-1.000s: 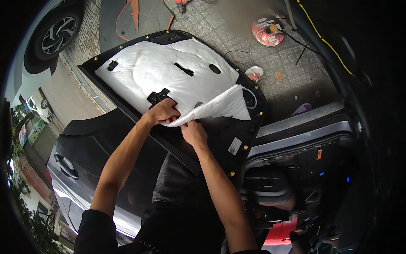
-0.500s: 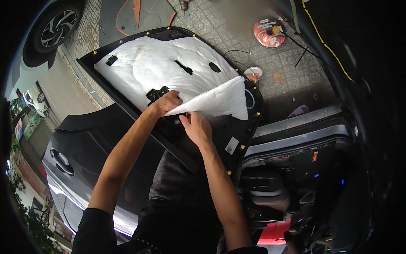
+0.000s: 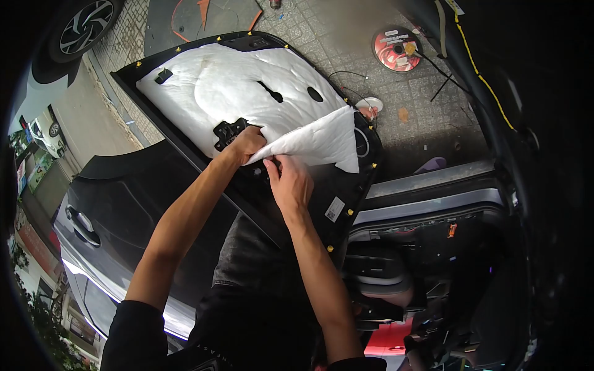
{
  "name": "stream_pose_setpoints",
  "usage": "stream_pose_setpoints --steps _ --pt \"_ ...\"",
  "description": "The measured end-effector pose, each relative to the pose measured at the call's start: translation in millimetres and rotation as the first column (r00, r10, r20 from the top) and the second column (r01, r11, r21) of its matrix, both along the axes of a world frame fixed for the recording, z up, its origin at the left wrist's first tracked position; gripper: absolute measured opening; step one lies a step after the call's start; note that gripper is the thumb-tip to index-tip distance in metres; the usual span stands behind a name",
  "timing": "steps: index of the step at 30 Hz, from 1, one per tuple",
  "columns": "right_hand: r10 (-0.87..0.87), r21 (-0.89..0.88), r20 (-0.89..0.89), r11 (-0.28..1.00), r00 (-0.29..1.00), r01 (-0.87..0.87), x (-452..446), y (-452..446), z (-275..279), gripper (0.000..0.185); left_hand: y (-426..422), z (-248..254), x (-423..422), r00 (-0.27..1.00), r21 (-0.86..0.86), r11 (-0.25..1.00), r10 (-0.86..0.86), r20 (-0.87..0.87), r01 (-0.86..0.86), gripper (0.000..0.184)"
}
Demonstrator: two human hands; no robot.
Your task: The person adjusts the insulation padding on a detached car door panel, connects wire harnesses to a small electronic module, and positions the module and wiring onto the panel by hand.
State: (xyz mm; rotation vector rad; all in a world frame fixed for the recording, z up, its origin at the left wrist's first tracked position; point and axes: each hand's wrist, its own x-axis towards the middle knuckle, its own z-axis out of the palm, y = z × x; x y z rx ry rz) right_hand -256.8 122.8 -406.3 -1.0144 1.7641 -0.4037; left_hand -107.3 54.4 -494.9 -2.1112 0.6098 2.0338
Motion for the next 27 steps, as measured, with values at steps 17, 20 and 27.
stream_pose_setpoints --steps 17,20,27 --pt "0.366 0.329 0.498 0.758 0.786 -0.563 -6.1 -106.4 -200.8 0.056 -28.6 -3.1 2.9 0.912 0.186 0.903 0.405 -0.069 -0.388 0.026" --pt "0.342 0.271 0.484 0.817 0.805 -0.510 -11.5 -95.9 -198.4 0.048 -39.8 1.7 7.8 0.887 0.213 0.887 0.441 -0.134 -0.409 0.027" --pt "0.291 0.033 0.426 0.941 0.857 -0.336 -17.9 -94.9 -196.4 0.021 -34.9 -13.3 15.8 0.851 0.373 0.855 0.465 -0.246 -0.360 0.025"
